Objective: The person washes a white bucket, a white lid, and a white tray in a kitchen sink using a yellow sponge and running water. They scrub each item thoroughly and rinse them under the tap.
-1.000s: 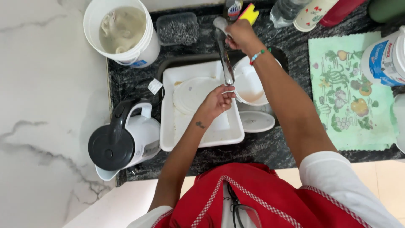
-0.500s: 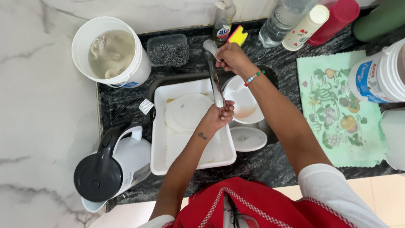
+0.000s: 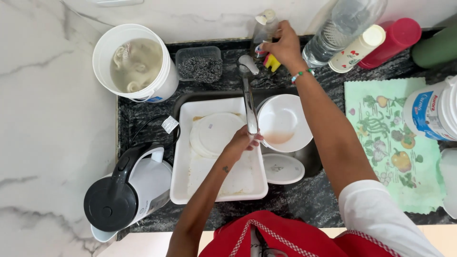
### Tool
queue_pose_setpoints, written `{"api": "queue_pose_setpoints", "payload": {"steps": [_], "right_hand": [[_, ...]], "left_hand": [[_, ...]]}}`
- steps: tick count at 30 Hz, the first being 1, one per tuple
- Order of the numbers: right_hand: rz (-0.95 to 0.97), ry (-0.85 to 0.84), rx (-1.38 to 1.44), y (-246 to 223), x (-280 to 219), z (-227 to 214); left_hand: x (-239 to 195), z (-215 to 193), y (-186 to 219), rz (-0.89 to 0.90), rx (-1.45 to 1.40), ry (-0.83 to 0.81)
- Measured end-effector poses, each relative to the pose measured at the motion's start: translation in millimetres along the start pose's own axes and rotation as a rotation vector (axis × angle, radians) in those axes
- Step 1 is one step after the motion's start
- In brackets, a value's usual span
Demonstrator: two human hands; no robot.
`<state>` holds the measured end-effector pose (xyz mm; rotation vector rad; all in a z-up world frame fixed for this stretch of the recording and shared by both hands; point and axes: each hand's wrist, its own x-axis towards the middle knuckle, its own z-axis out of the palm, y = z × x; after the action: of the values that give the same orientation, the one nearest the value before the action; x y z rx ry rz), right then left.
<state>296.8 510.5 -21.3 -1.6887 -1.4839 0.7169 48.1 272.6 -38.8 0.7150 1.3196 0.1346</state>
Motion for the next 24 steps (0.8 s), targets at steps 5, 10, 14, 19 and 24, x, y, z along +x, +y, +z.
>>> {"api": "queue_pose_setpoints", "payload": {"steps": [5, 10, 14, 19, 24], "right_hand": [[-0.09, -0.026, 0.135, 7.1, 8.8, 17.1], [0.116, 0.256, 0.334, -50.6, -67.7, -66.8], [-0.429, 0.099, -0.313, -79.3, -142.7, -150.6], [-0.816, 0.134, -1.177, -94.0, -177.5, -205.5], [-0.868, 0.128, -1.394, -108.1, -198.9, -235.6]], "left_hand": [[-6.7, -41.2, -20.6, 0.38, 0.423, 0.11], [-12.1, -72.2, 24.3, 0.751, 0.475, 0.368], [-43.0, -44.9, 108.0, 1.123, 0.442, 0.358], [-66.4, 19.0, 157.4, 0.788, 0.193, 0.034], [-57.4, 50.6, 145.5, 0.668, 0.142, -0.076]]}}
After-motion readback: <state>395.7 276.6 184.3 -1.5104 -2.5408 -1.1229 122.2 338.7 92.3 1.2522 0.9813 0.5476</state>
